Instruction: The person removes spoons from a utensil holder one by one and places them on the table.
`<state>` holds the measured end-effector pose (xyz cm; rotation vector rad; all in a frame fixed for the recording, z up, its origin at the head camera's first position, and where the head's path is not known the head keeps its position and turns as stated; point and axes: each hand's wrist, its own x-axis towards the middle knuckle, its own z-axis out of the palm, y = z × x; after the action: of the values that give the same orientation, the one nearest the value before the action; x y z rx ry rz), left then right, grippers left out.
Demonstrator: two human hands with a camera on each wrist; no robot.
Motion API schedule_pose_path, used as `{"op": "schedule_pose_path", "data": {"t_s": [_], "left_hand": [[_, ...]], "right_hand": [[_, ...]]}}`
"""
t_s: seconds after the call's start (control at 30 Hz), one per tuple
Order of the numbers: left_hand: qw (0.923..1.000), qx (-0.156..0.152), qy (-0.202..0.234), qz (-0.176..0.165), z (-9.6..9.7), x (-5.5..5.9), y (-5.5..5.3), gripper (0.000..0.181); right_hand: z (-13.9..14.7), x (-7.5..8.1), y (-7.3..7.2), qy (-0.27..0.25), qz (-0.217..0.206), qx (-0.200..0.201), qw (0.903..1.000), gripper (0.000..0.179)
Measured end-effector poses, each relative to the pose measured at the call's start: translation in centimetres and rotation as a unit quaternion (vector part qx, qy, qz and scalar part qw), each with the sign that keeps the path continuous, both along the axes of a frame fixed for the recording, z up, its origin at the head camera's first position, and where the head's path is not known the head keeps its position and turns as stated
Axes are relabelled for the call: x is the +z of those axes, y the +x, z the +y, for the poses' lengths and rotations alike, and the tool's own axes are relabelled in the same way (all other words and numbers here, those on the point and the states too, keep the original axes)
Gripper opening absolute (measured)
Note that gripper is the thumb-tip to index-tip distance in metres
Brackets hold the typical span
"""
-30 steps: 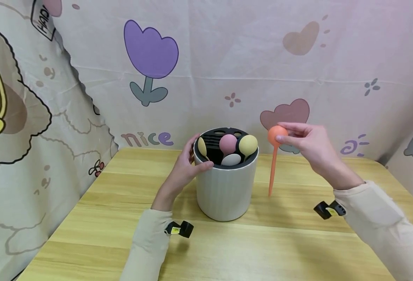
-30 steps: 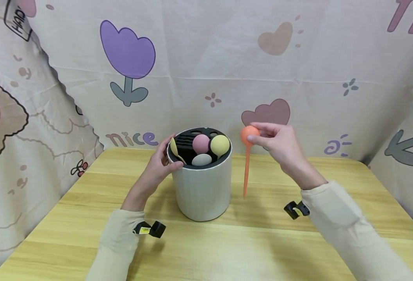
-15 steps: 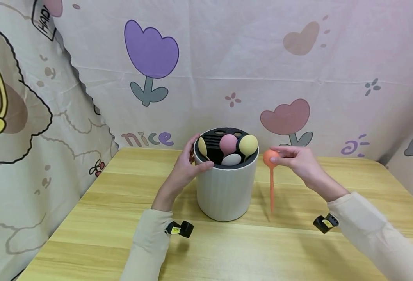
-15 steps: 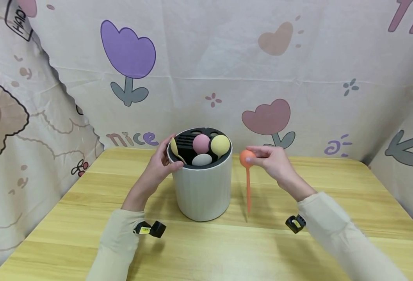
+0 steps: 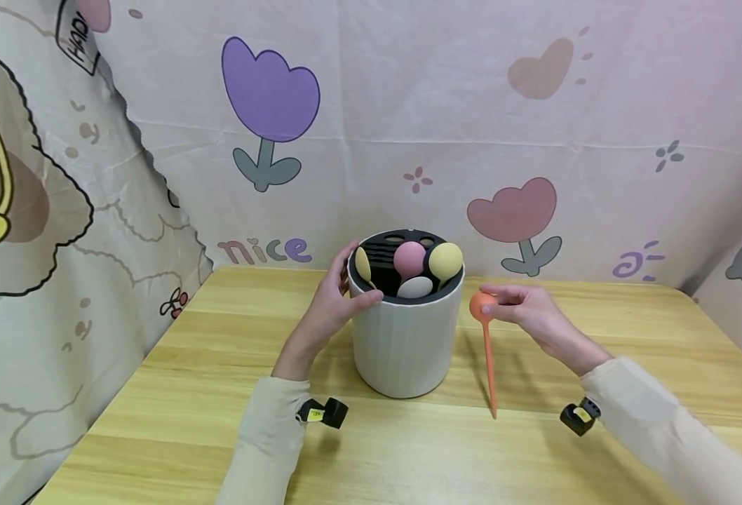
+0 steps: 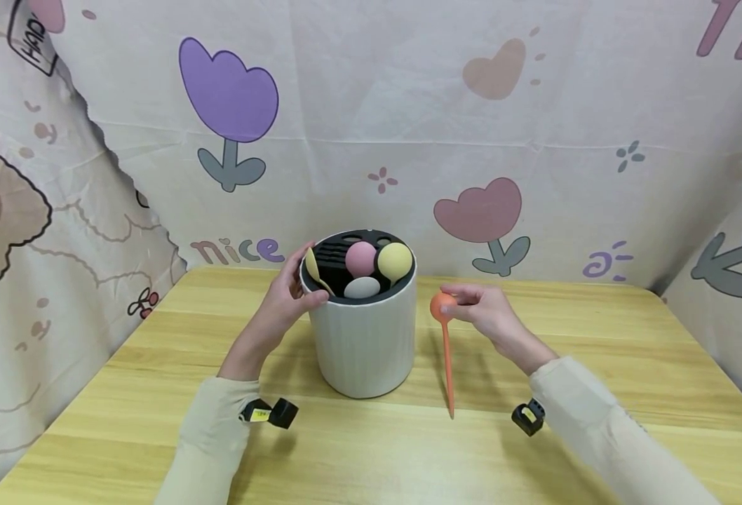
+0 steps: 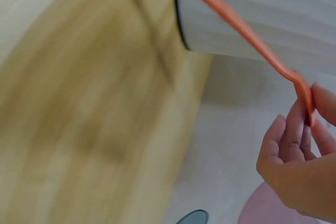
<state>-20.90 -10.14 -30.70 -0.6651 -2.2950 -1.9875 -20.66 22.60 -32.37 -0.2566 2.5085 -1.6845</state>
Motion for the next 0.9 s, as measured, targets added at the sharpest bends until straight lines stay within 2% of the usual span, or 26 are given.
{"op": "schedule_pose_path", "data": {"t_s": [0.17, 0.43, 0.7, 0.9], "left_hand": [[1.0000, 0.000, 0.002, 0.000, 0.0, 0.0, 0.0, 0.101], [1.0000, -0.003, 0.006, 0.003, 0.0, 0.0, -0.1, 0.107], [0.9999, -0.004, 0.009, 0.005, -0.1, 0.0, -0.1, 0.113], [0.9999, -0.005, 0.013, 0.006, -0.1, 0.0, 0.0, 0.118]], "right_hand": [[0.3, -1.0, -0.1, -0.012, -0.026, -0.001, 0.9996, 0.053], [0.7, -2.3, -0.4, -0.045, -0.074, 0.052, 0.9949, 0.060], [0.5, -4.2, -1.0, -0.003, -0.092, 0.092, 0.9915, 0.057], [0.2, -5.5, -1.4, 0.028, -0.095, 0.095, 0.9906, 0.053]]}}
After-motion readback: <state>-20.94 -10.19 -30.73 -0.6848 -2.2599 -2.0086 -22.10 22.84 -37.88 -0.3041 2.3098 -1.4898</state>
